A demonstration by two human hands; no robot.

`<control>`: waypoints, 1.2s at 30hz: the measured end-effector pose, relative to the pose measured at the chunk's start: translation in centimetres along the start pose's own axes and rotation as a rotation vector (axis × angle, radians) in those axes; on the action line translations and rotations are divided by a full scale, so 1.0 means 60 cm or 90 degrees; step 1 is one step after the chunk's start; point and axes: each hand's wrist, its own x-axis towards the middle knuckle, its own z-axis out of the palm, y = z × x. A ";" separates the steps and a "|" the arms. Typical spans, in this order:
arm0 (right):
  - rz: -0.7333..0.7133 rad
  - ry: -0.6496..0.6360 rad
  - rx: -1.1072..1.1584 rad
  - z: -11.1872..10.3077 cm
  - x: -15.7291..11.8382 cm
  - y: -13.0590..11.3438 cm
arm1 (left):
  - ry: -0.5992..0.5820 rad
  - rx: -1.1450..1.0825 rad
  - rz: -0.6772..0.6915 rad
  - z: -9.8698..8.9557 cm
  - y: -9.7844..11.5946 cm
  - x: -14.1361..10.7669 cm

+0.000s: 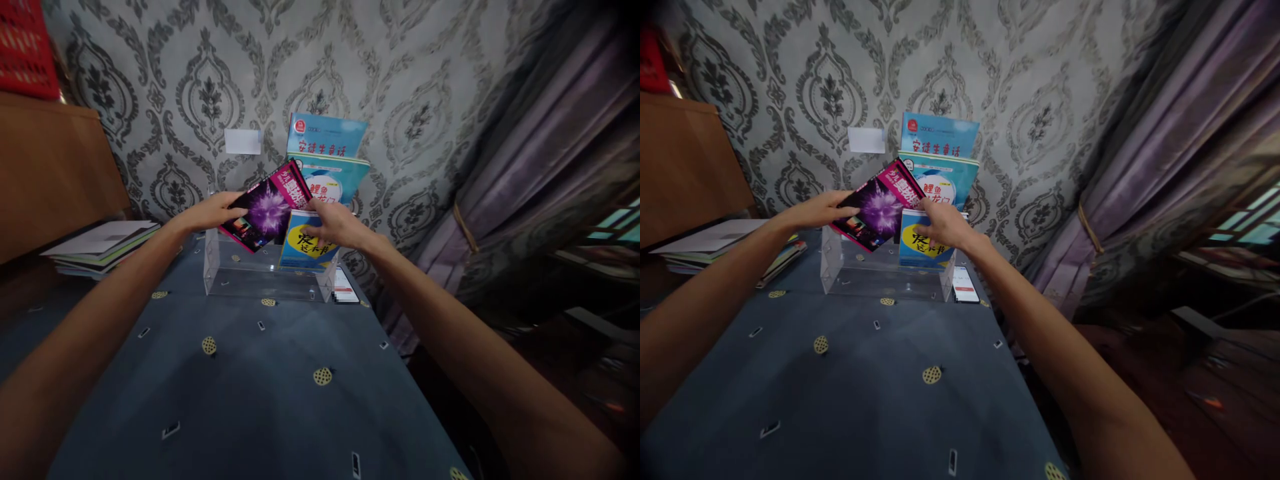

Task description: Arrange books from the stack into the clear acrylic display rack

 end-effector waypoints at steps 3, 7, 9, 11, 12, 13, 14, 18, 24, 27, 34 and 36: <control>0.008 -0.002 -0.003 -0.001 0.000 -0.002 | -0.015 -0.012 -0.004 -0.005 0.000 -0.005; 0.000 -0.003 0.011 0.000 -0.001 -0.001 | 0.007 -0.018 -0.025 -0.018 -0.014 -0.012; -0.005 -0.002 0.020 0.001 -0.001 0.000 | 0.037 -0.032 -0.043 -0.028 -0.020 -0.017; -0.009 0.001 0.025 0.001 0.000 0.001 | 0.067 -0.059 -0.047 -0.035 -0.023 -0.021; -0.013 0.004 0.025 0.001 0.000 0.001 | 0.077 -0.070 -0.044 -0.037 -0.024 -0.023; -0.017 0.008 0.023 0.001 0.000 0.002 | 0.084 -0.079 -0.042 -0.038 -0.025 -0.025; -0.022 0.012 0.020 0.001 0.000 0.002 | 0.089 -0.086 -0.043 -0.038 -0.027 -0.025; -0.027 0.018 0.026 0.002 -0.001 0.002 | 0.104 -0.102 -0.055 -0.033 -0.042 -0.021; -0.032 0.025 0.036 0.005 -0.002 0.005 | 0.106 -0.094 -0.060 -0.035 -0.057 -0.013; -0.022 0.019 0.037 0.005 -0.001 0.006 | 0.113 -0.035 -0.061 -0.033 -0.045 -0.019; -0.027 0.023 0.022 0.004 -0.002 0.007 | 0.015 -0.002 -0.077 -0.017 -0.051 -0.044; -0.031 0.022 0.025 0.004 -0.002 0.007 | -0.041 -0.043 -0.097 -0.017 -0.065 -0.050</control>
